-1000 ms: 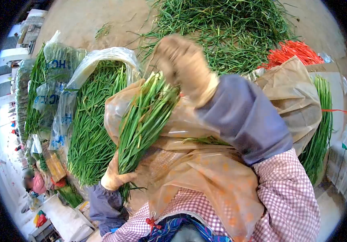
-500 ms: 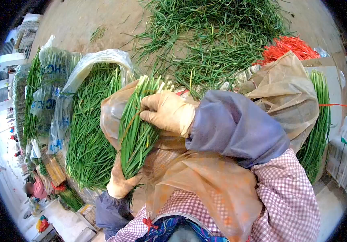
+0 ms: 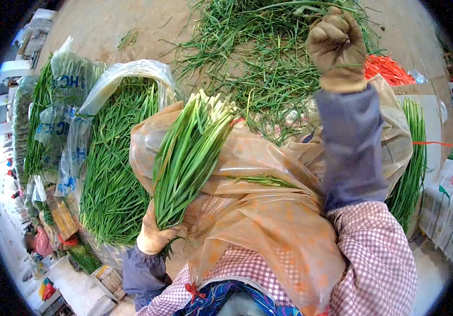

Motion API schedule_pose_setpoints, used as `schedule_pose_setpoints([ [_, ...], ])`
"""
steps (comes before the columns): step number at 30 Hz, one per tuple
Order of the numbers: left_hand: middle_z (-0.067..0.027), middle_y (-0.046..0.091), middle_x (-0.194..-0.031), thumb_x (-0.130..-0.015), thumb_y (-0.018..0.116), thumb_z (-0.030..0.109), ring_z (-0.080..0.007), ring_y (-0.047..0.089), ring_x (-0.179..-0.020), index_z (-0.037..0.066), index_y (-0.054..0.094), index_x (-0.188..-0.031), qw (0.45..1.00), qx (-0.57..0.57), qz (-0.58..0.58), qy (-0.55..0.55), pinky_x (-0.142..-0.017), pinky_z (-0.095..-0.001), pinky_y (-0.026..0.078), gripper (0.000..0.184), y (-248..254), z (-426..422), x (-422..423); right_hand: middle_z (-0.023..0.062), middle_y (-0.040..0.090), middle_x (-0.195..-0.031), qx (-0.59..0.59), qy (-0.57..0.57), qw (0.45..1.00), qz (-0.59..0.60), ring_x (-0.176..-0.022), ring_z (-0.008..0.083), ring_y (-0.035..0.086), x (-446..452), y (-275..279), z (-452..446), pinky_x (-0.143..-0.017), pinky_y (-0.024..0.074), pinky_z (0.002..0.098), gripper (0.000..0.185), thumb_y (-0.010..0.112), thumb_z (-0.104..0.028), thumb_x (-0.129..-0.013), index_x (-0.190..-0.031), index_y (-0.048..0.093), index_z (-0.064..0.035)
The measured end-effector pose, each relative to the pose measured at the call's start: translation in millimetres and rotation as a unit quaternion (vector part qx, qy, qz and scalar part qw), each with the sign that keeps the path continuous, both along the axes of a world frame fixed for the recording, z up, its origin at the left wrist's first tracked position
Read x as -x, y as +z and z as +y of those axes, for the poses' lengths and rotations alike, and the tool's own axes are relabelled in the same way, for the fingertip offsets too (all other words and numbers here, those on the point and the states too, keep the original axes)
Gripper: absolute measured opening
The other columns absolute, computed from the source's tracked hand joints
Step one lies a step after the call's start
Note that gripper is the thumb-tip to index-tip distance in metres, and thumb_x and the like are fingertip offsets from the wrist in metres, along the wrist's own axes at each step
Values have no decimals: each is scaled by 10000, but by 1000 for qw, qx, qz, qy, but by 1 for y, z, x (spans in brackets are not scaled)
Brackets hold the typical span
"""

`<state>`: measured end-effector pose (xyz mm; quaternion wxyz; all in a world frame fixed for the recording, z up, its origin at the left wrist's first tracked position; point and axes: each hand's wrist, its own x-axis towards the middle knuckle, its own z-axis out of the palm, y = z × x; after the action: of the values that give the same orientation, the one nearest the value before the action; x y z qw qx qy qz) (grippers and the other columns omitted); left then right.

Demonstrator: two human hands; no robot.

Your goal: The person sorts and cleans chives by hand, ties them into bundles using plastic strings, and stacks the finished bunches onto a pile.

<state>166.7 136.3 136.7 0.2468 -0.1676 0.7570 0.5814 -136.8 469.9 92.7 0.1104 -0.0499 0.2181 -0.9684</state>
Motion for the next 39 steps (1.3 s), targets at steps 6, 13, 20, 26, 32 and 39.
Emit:
schedule_pose_setpoints([
  [6, -119, 591, -1192, -640, 770, 6, -202, 575, -1068, 0, 476, -1284, 991, 85, 98, -38, -937, -331, 450, 708, -8, 3, 0, 133, 643, -1138, -645, 22, 756, 110, -1045, 232, 607, -35, -39, -25, -933, 472, 326, 451, 668, -262, -868, -1232, 571, -13],
  [13, -165, 580, -1191, -711, 729, 43, -284, 579, -1081, -7, 494, -1264, 981, 145, 112, -62, -931, -349, 448, 603, -5, 8, -5, 157, 655, -874, -750, 180, 548, 324, -871, 298, 632, -91, -24, -101, -778, 499, 411, 300, 662, -290, -839, -991, 673, -31],
  [20, -170, 600, -1151, -702, 730, 31, -293, 593, -1047, -13, 500, -1255, 985, 126, 105, -47, -917, -352, 456, 601, -2, 9, -7, 95, 687, -860, -720, -72, 681, 109, -779, 152, 632, -31, -84, -43, -697, 530, 292, 155, 644, -85, -870, -998, 668, -2],
  [26, -176, 594, -1183, -697, 749, 70, -295, 597, -1060, -22, 476, -1294, 984, 101, 128, -76, -917, -353, 464, 662, -12, 4, -4, 109, 660, -1074, -582, 188, 784, 107, -1025, 206, 601, -58, -23, -45, -922, 482, 332, 346, 678, -245, -878, -1138, 638, -21],
  [32, -155, 591, -1169, -724, 716, 41, -267, 585, -1055, -14, 506, -1255, 980, 131, 124, -78, -922, -342, 447, 574, -14, 3, -8, 139, 693, -860, -658, 221, 692, 200, -813, 198, 664, -90, -48, -100, -734, 530, 332, 206, 642, -137, -852, -1015, 680, -18],
  [39, -161, 592, -1174, -706, 741, 40, -268, 584, -1053, -15, 540, -1209, 980, 123, 135, -77, -919, -346, 449, 544, -14, 3, -5, 86, 682, -1090, -793, 49, 606, 27, -804, 119, 632, 19, -100, 17, -738, 535, 279, 396, 628, -206, -923, -1276, 565, -37],
])
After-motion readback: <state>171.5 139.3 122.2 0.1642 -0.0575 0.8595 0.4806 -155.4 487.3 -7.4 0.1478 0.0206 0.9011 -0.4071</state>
